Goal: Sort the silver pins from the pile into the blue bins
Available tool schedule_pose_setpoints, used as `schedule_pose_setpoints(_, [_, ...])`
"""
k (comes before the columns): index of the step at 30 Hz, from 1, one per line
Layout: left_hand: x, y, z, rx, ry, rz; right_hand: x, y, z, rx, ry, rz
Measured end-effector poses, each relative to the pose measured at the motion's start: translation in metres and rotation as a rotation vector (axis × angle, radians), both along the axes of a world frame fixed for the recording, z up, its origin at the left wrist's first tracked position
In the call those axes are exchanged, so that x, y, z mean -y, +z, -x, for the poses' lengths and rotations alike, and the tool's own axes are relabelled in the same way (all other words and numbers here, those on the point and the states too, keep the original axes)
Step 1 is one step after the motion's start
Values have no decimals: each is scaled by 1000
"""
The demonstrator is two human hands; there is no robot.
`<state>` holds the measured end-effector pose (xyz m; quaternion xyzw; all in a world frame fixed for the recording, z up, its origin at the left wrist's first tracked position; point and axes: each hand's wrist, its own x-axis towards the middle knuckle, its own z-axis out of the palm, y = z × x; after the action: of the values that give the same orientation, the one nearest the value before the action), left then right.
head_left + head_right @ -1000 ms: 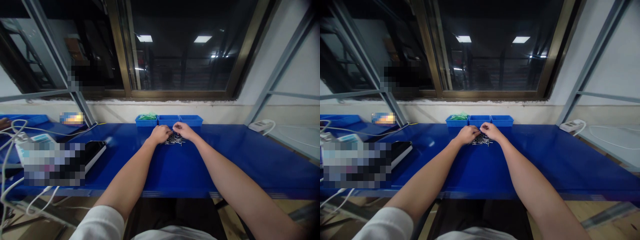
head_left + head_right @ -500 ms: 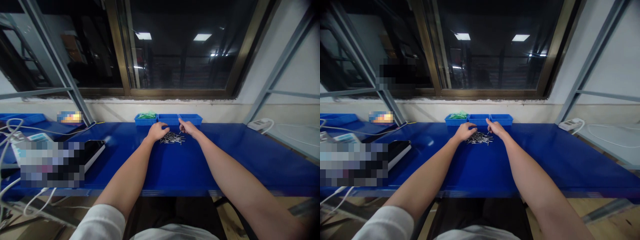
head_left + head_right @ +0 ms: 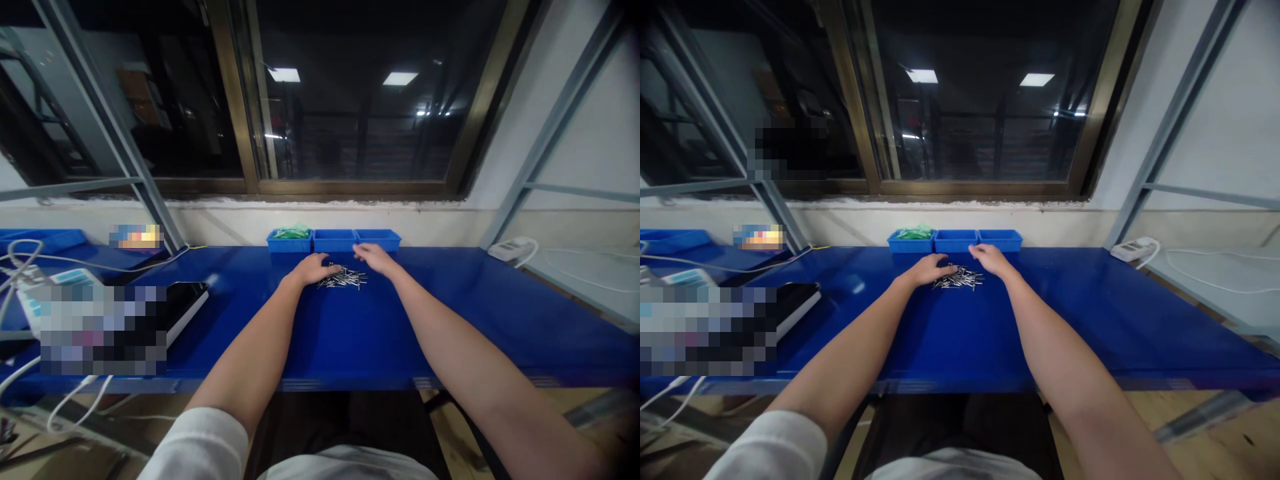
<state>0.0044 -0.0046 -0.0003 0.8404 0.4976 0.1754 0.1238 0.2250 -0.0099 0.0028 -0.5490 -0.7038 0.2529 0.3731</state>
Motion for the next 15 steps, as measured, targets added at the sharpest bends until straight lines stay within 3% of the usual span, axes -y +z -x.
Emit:
schedule_pose_setpoints(5, [9,-1,-1,-147,-135,110,8,-5,11,383,7,-61])
schedule_pose_setpoints(11, [10,-10,-9,-197,-144,26,7,-9,27,523,-101,-56])
schedule_pose_setpoints(15, [11,-12,-13,-175,-171,-44,8,-8,31,464,-142,11])
